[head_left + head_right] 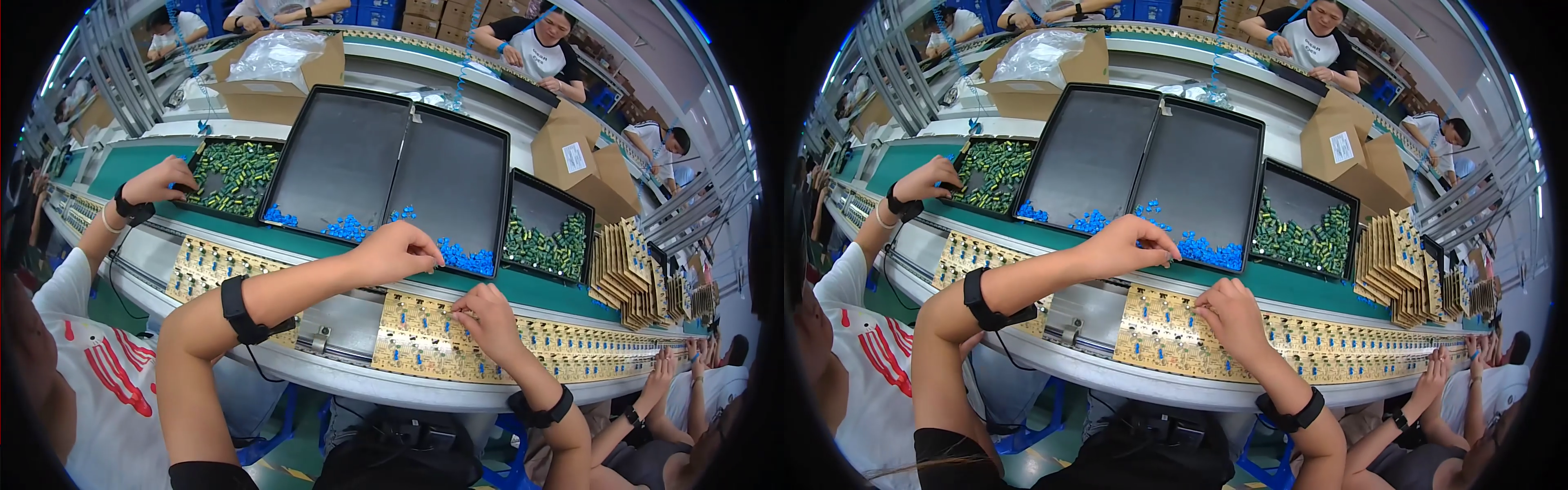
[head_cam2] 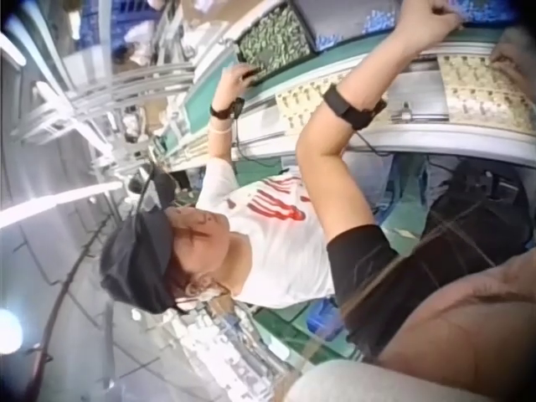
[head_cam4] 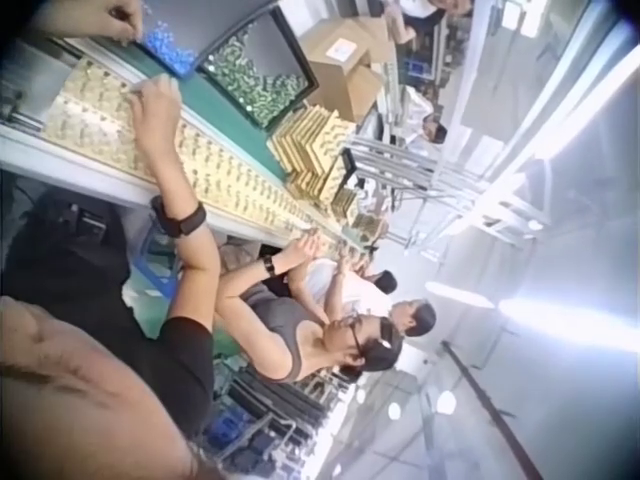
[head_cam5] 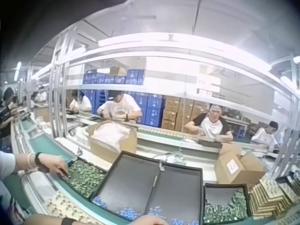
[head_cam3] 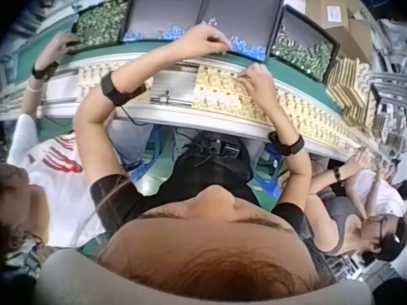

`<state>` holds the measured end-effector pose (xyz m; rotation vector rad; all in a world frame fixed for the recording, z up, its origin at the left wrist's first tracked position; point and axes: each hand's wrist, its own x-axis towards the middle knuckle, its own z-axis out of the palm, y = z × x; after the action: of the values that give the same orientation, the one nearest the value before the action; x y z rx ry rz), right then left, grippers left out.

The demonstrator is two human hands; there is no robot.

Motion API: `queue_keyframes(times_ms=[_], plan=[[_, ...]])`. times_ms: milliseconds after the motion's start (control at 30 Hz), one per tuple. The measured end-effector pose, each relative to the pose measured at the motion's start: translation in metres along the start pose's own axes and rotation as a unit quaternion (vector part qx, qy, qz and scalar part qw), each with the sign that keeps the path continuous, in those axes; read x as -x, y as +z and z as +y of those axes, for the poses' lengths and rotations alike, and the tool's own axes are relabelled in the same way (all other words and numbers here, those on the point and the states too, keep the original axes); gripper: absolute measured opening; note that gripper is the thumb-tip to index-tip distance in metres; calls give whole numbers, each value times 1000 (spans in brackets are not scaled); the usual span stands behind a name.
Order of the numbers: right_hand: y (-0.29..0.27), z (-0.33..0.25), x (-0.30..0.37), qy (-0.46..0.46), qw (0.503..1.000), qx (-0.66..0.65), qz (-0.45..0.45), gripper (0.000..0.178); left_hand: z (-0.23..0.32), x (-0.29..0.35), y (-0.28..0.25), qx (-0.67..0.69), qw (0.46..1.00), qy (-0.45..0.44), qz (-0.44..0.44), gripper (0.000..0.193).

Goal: The person picks up green and blue capacitors from trays and inserts them into circuit boards on a conveyor belt.

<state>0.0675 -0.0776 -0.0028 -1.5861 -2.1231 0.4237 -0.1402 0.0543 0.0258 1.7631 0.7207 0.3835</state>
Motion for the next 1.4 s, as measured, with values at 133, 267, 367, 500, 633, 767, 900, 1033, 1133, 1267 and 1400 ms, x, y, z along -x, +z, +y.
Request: queue_keyframes(times_ms=[133,267,367,500,633,767,900,1033,1133,1267,1400], plan=[[-2,1,-5,-54,997,51,-20,11,-2,2,-1,26,999,-9,-20,17],[-3,-2,-18,-138,976,147,-82,12,5,4,-4,117,991,-56,-33,18],[-1,1,-16,-99,980,140,-100,15,7,6,-4,128,987,-83,-42,18],[-29,6,-25,-1,995,62,-84,22,-2,13,-3,140,987,-80,-26,16],[-77,68,-30,129,968,196,91,26,4,14,4,36,997,-60,-33,16],[-88,131,-23,171,978,112,51,29,7,18,15,-242,969,35,-34,15],[-82,130,-22,153,987,15,43,27,-8,19,25,-390,913,111,-37,9],[-79,117,-24,168,982,23,77,19,-13,18,30,-458,881,115,-37,4],[-75,118,-17,145,979,69,127,16,-11,19,30,-468,874,122,-41,3],[-67,121,-13,60,965,87,240,15,-10,20,31,-481,867,123,-38,3],[-72,106,-12,112,968,12,225,14,-10,21,32,-490,860,139,-24,3]])
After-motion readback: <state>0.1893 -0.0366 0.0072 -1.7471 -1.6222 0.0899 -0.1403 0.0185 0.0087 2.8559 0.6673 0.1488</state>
